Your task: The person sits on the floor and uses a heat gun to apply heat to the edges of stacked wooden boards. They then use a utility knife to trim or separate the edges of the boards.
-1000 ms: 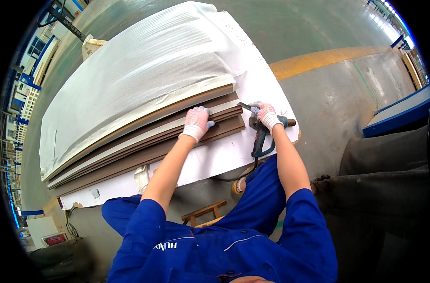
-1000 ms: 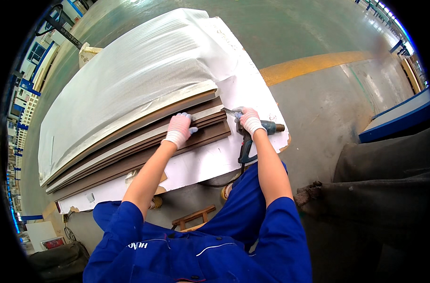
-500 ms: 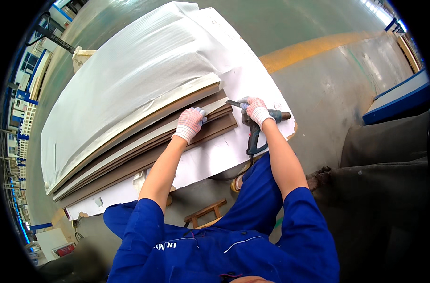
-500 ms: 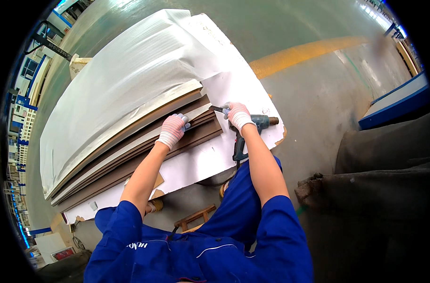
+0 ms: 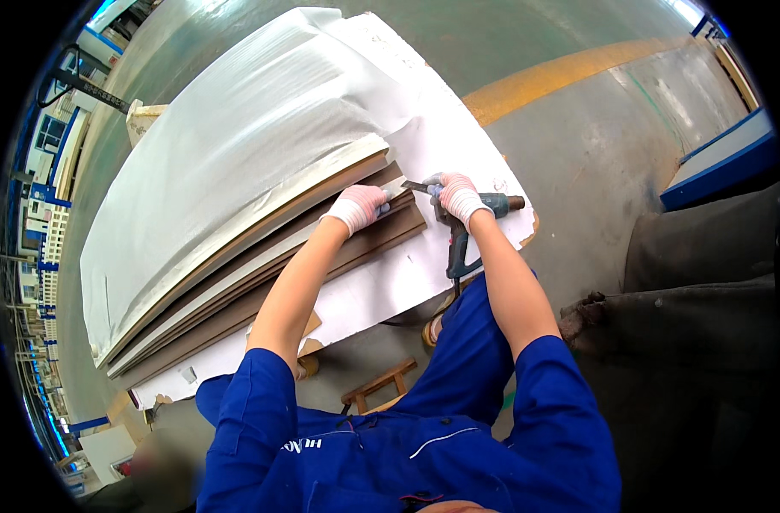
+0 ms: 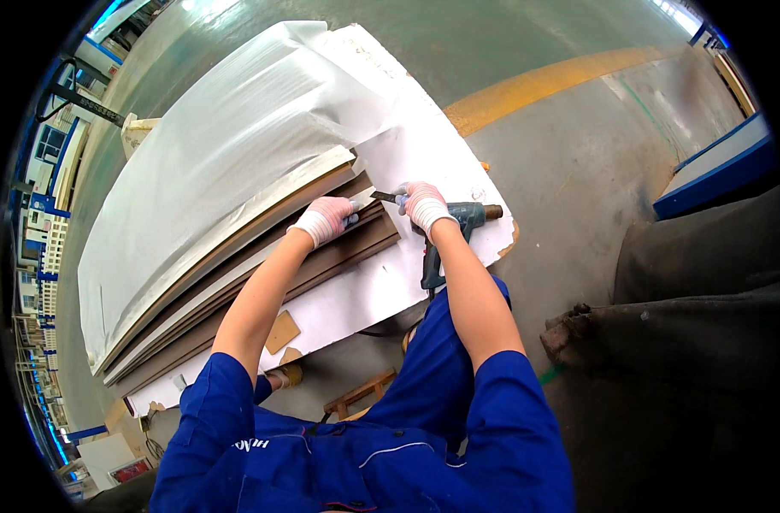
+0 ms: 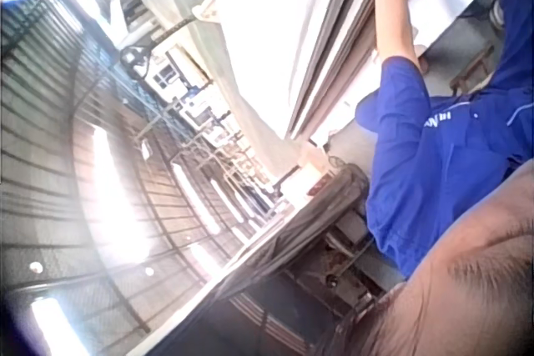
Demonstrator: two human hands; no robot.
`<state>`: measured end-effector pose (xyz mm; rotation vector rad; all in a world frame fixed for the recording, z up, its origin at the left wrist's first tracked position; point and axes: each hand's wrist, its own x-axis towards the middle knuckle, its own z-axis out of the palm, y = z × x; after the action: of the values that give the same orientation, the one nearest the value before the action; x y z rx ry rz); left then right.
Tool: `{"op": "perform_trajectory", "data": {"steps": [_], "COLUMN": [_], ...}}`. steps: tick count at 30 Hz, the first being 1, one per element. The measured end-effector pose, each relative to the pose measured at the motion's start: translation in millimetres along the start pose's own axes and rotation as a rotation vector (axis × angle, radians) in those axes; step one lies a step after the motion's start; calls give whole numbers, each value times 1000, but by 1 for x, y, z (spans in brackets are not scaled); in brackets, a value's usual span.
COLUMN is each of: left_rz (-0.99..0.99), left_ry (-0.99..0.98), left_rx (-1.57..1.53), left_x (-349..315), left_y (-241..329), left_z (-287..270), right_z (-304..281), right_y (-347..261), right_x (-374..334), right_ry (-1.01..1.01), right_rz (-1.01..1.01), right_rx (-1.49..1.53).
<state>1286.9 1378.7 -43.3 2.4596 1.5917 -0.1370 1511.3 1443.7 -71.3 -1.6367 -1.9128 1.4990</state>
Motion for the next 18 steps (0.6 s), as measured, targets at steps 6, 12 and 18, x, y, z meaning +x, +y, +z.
{"op": "perform_trajectory", "data": {"steps": [6,12,18], "left_rz": [71,29,-156], "left_ry": [117,167,213], "left_rx": [57,37,33], "left_x": [-3,-10,-10], "left_y": [1,0,19], "left_z": [13,14,5], "right_z": [14,16,10], "right_y": [18,25,17], "right_x": [12,15,13], "right_ry": [-29,-80,-70], "right_rz": [-20,0,51], "right_rx": [30,-82,-147]}}
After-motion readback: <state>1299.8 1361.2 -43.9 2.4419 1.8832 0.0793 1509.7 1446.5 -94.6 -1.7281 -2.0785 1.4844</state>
